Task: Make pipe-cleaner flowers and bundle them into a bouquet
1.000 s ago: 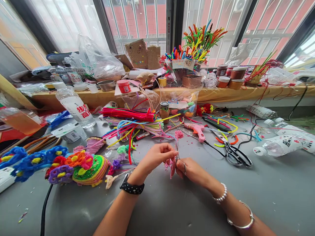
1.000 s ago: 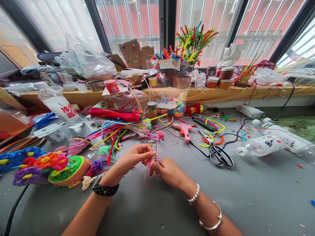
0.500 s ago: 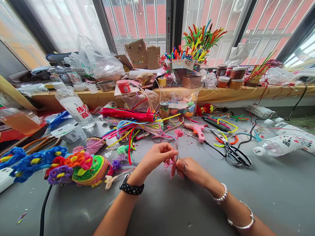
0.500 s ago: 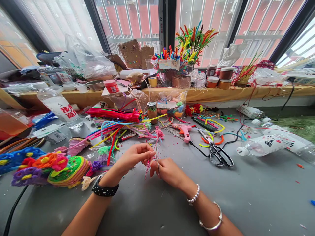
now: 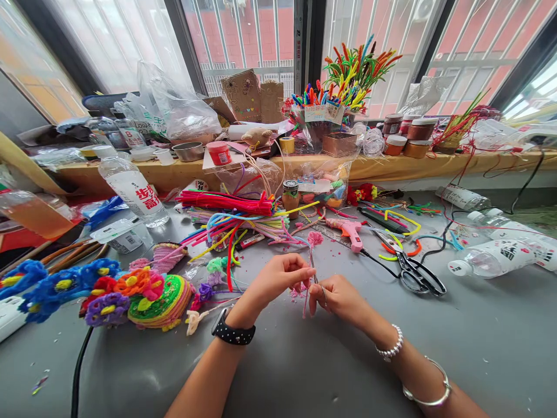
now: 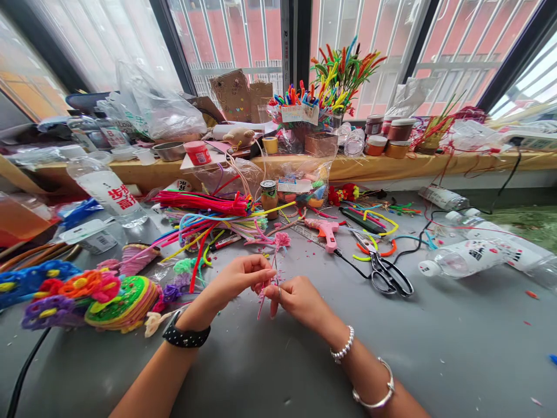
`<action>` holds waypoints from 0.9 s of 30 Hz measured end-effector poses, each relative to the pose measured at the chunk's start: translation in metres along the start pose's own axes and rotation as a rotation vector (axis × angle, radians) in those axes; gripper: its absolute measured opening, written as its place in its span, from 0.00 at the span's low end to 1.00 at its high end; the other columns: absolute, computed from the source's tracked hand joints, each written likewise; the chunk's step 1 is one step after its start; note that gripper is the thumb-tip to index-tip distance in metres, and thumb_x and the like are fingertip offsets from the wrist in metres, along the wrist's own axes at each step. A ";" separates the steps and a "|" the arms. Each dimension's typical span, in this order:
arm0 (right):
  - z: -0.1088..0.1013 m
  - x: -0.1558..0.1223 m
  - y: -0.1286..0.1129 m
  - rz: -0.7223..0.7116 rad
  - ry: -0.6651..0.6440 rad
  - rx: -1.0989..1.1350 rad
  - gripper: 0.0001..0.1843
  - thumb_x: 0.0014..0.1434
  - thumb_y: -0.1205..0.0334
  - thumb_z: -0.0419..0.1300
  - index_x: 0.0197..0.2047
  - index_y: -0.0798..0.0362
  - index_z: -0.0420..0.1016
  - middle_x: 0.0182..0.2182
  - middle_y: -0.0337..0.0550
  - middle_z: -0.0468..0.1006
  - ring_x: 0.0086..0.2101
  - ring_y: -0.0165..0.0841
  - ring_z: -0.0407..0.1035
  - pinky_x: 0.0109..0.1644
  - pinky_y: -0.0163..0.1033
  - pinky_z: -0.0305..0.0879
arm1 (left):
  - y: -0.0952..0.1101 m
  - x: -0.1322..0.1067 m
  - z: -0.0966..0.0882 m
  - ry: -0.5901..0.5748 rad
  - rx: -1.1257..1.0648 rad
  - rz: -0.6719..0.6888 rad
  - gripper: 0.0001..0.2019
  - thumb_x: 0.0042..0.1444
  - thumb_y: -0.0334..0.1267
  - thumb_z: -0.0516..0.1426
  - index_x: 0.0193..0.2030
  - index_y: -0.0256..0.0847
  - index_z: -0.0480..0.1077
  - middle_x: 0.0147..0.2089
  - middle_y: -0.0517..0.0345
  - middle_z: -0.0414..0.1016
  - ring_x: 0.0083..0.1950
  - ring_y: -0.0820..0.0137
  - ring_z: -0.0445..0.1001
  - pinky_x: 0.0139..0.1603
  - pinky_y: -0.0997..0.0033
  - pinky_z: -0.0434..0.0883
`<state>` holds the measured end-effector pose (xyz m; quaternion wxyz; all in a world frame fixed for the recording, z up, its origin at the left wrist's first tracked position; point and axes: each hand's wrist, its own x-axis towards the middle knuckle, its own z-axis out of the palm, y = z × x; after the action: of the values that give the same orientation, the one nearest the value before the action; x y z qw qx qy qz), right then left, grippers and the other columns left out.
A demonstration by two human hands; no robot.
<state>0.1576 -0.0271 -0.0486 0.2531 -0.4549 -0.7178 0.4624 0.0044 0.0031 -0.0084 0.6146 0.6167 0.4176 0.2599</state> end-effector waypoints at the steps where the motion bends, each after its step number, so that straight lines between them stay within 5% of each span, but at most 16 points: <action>1: 0.000 0.000 0.000 -0.021 -0.014 0.008 0.41 0.49 0.34 0.36 0.20 0.59 0.75 0.11 0.33 0.53 0.15 0.22 0.50 0.21 0.30 0.48 | 0.000 0.000 0.000 -0.002 -0.003 -0.006 0.14 0.41 0.46 0.57 0.25 0.35 0.64 0.20 0.64 0.64 0.21 0.79 0.61 0.22 0.78 0.58; 15: 0.000 0.000 0.001 -0.019 0.014 0.014 0.38 0.49 0.35 0.39 0.17 0.59 0.73 0.11 0.33 0.51 0.15 0.22 0.49 0.20 0.31 0.46 | 0.000 0.000 0.000 -0.028 0.000 -0.005 0.13 0.43 0.44 0.57 0.25 0.35 0.64 0.19 0.64 0.64 0.21 0.79 0.61 0.22 0.79 0.58; 27: -0.002 -0.002 -0.005 0.036 0.151 0.113 0.34 0.49 0.38 0.46 0.11 0.59 0.67 0.09 0.31 0.47 0.14 0.21 0.44 0.19 0.31 0.42 | 0.004 0.001 -0.001 0.111 -0.043 0.093 0.11 0.45 0.43 0.55 0.24 0.36 0.62 0.20 0.65 0.64 0.20 0.80 0.58 0.21 0.79 0.56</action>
<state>0.1587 -0.0289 -0.0431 0.3238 -0.4861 -0.6611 0.4710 0.0047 0.0044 -0.0049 0.5911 0.6067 0.4161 0.3308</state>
